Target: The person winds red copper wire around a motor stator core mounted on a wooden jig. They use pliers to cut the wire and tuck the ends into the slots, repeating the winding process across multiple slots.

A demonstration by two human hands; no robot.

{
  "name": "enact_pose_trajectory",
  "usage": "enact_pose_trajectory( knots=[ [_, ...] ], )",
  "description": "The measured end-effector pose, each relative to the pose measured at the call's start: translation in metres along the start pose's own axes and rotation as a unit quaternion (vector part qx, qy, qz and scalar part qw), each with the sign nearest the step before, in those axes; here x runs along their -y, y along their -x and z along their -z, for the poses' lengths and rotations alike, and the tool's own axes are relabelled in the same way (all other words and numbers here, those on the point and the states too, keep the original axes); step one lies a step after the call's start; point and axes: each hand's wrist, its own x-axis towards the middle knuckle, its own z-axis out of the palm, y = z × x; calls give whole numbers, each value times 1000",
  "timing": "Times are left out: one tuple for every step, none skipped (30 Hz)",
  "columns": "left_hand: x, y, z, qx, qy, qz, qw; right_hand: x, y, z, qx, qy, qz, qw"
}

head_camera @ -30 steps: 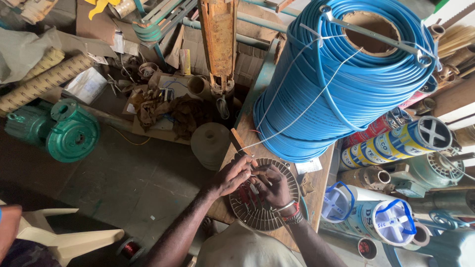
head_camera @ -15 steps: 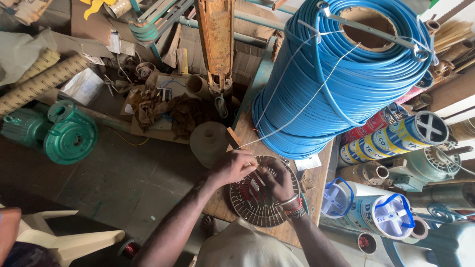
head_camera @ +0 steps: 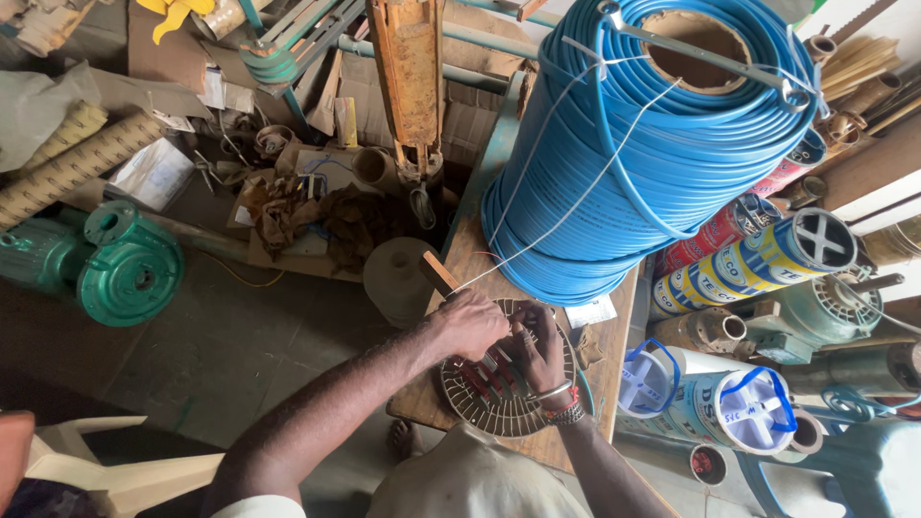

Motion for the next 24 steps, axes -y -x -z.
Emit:
enact_pose_trajectory(
  knots=[
    [-3, 0, 3, -2, 0, 4, 1000, 2, 0, 0, -5, 14, -4, 1000],
    [-4, -1, 4, -4, -1, 8, 1000, 3, -1, -1, -10, 26, -7, 1000],
    [-6, -2, 4, -6, -3, 12, 1000, 4, -1, -1, -14, 39, -10, 999],
    [-7, -3, 2, 5, -1, 21, 1000, 4, -1, -1, -15, 38, -12, 999],
    [-8, -4, -1, 15, 0, 29, 999, 3, -1, -1, -16, 37, -13, 999],
    [-9, -6, -5, 25, 1, 37, 999, 2, 0, 0, -17, 36, -14, 999],
    [-11, -8, -8, 20, -2, 42, 999, 0, 1, 0, -19, 32, -11, 999],
    [-13, -9, -12, 15, -4, 48, 999, -3, 2, 1, -20, 27, -8, 999],
    [-14, -10, -15, 10, -6, 54, 998, -5, 4, 1, -20, 23, -5, 1000],
    [-15, -11, -18, 16, -1, 59, 998, -7, 6, 1, -16, 3, -8, 1000],
    [-16, -11, -21, 21, 4, 64, 998, -9, 9, 1, -11, -16, -11, 1000],
    [-16, -12, -23, 25, 10, 70, 997, -9, 12, 1, -6, -35, -13, 999],
    [-15, -12, -24, 26, 3, 71, 997, -9, 15, 1, -2, 53, 26, 998],
    [-14, -12, -26, 27, -3, 72, 997, -6, 19, 1, 1, 140, 64, 988],
    [-13, -12, -27, 28, -8, 72, 997, -3, 22, 1, 4, 226, 102, 969],
    [-13, -11, -27, 19, -5, 73, 997, 1, 25, 1, 12, 239, 117, 964],
    [-12, -11, -28, 11, -1, 74, 997, 6, 30, -1, 21, 252, 131, 959],
    [-12, -11, -28, 4, 4, 74, 997, 11, 34, -2, 31, 265, 145, 953],
    [-12, -12, -28, 17, -2, 77, 997, 16, 35, -4, 37, 275, 142, 950],
    [-12, -12, -28, 30, -8, 81, 996, 20, 34, -6, 43, 285, 140, 947],
    [-12, -12, -27, 43, -14, 84, 995, 23, 33, -7, 50, 294, 137, 944],
    [-13, -13, -27, 33, -13, 84, 996, 26, 32, -10, 54, 318, 138, 937],
    [-13, -13, -26, 22, -12, 83, 996, 28, 30, -12, 57, 341, 138, 928],
    [-14, -13, -25, 11, -12, 82, 997, 28, 30, -13, 60, 365, 138, 919]
  ],
)
